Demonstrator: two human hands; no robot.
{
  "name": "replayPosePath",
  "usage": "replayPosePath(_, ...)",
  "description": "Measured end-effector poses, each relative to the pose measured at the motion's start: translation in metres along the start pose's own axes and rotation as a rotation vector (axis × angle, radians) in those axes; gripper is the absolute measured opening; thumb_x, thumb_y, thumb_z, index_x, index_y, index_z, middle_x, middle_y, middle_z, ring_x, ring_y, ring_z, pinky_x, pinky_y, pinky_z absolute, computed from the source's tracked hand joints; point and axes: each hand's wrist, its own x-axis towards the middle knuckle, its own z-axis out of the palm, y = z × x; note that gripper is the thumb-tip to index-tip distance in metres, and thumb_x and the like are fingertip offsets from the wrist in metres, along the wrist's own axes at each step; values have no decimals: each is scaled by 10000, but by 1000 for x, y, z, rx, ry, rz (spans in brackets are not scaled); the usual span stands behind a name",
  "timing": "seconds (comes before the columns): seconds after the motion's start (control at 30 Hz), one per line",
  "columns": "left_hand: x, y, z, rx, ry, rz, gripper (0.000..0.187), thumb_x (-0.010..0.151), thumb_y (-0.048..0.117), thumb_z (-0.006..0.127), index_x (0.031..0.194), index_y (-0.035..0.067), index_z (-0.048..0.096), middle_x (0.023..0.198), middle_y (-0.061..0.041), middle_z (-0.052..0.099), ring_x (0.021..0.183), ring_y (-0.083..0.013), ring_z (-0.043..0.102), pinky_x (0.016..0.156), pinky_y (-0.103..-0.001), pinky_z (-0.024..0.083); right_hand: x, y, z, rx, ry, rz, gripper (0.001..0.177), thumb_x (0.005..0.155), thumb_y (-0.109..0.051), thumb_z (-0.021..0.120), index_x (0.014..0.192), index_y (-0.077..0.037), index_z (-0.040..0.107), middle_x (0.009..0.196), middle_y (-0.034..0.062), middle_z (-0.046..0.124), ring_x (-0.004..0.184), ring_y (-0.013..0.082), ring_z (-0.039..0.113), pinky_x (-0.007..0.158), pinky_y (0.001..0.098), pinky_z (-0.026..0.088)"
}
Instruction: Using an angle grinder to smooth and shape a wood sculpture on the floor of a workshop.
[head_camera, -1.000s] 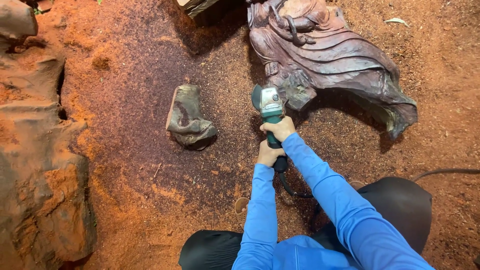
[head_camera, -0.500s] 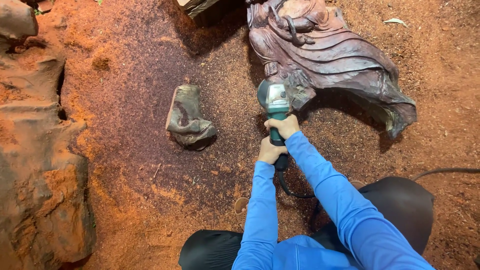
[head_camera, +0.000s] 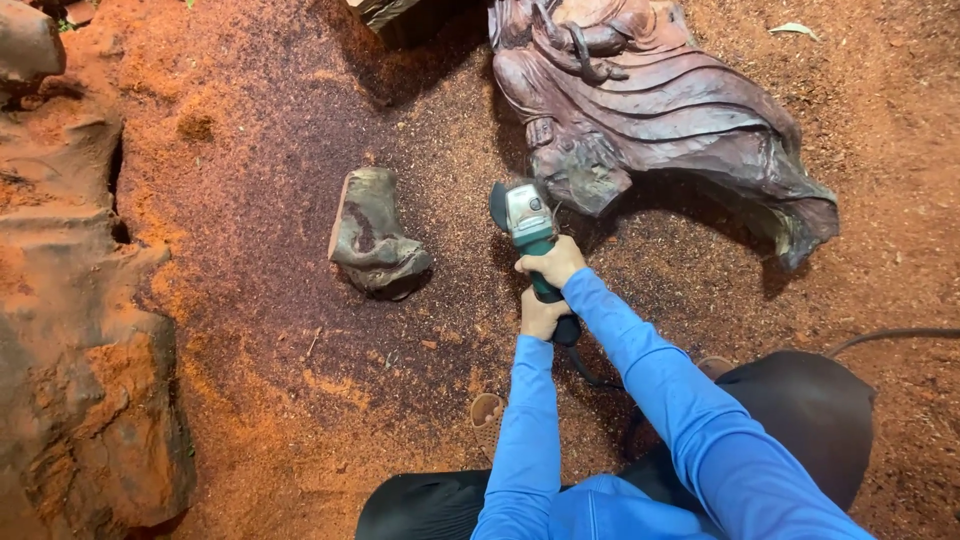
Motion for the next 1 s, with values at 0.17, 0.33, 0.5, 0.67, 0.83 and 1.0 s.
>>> replayPosePath(0.17,-3,0,7,-1,-21,-3,531,474,113,1004,902,59,694,813,-127,727,834,-232,683,719,-398,548,6,14,-4,4,21,-5,426,464,-251,930,797,-58,749,779,110,729,832,238,717,743,333,541)
replayPosePath(0.33,-8,6,14,7,-23,9,543,473,140,1005,910,45,697,811,-125,732,828,-210,681,695,-385,544,-2,11,-17,40,24,-24,419,467,-218,922,806,-39,752,767,118,713,819,232,700,740,310,540)
replayPosePath(0.5,-12,16,19,52,9,25,559,458,163,1012,900,40,693,804,-125,737,816,-205,694,708,-365,555,4,19,-19,92,13,-54,425,469,-222,956,797,-47,749,749,119,717,780,229,709,723,316,546)
replayPosePath(0.67,-12,14,19,61,11,19,562,454,158,1009,908,42,697,803,-114,734,818,-198,693,720,-357,556,0,17,-21,125,14,-75,408,478,-203,955,793,-40,753,748,123,718,774,213,703,721,307,546)
replayPosePath(0.83,-14,13,17,64,4,11,577,470,174,1018,925,30,694,819,-131,734,832,-221,698,741,-337,552,-5,14,-23,154,16,-62,371,482,-193,953,764,-50,761,743,122,730,767,204,711,719,301,544)
replayPosePath(1.0,-12,17,17,74,-14,14,576,461,148,1015,933,39,704,829,-119,734,849,-207,690,759,-349,553,-4,15,-25,163,23,-64,396,492,-206,967,774,-31,750,735,123,729,763,214,718,708,309,545)
